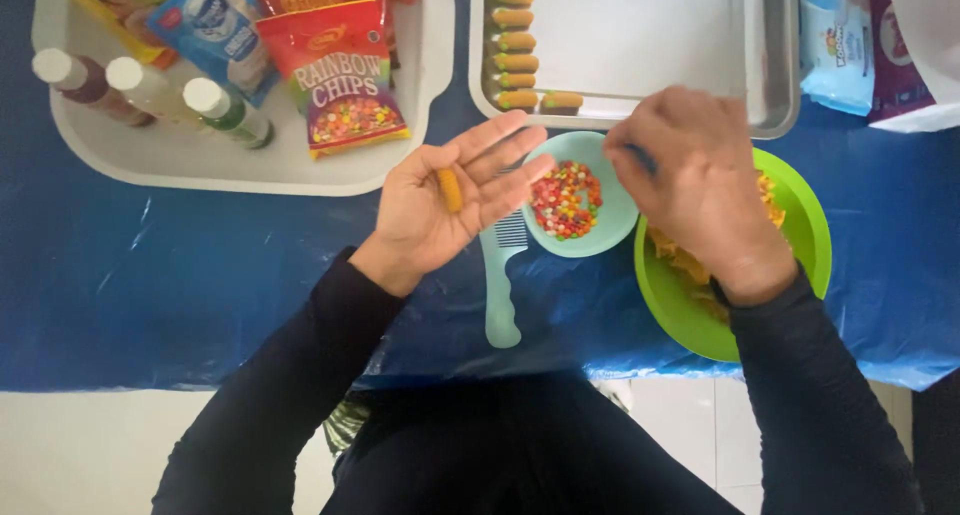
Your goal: Shaping and texturing dough pieces using a comb to create small pastries and arranging them on a tray.
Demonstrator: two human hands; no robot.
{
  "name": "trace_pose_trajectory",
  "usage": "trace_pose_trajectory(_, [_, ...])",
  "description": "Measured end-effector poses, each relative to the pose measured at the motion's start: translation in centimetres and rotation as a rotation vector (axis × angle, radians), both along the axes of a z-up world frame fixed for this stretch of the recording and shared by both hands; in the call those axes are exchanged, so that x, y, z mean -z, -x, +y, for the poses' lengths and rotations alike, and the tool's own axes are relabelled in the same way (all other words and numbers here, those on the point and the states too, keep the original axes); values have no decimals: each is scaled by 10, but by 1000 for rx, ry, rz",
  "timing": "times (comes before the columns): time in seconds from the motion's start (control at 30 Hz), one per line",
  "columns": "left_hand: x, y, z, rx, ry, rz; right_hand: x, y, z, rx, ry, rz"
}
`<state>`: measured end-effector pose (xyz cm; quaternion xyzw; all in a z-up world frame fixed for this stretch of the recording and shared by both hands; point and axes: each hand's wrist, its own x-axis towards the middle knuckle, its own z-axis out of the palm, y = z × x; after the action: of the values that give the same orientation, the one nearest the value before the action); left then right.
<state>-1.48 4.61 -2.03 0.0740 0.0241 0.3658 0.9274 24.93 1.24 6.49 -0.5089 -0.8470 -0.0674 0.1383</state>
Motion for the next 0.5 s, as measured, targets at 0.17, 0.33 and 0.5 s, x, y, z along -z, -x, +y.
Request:
trace_pose_trajectory(0.17, [4,0,2,-20,-7,49,28,-5,-13,14,-29,-233])
trace_pose_trajectory(0.33, [11,-1,6,-7,6,31,43,2,-12,-4,-67,-263])
trace_pose_trajectory(0.5, [15,2,9,-27,-26,-7,48,6,-13,-8,79,-275])
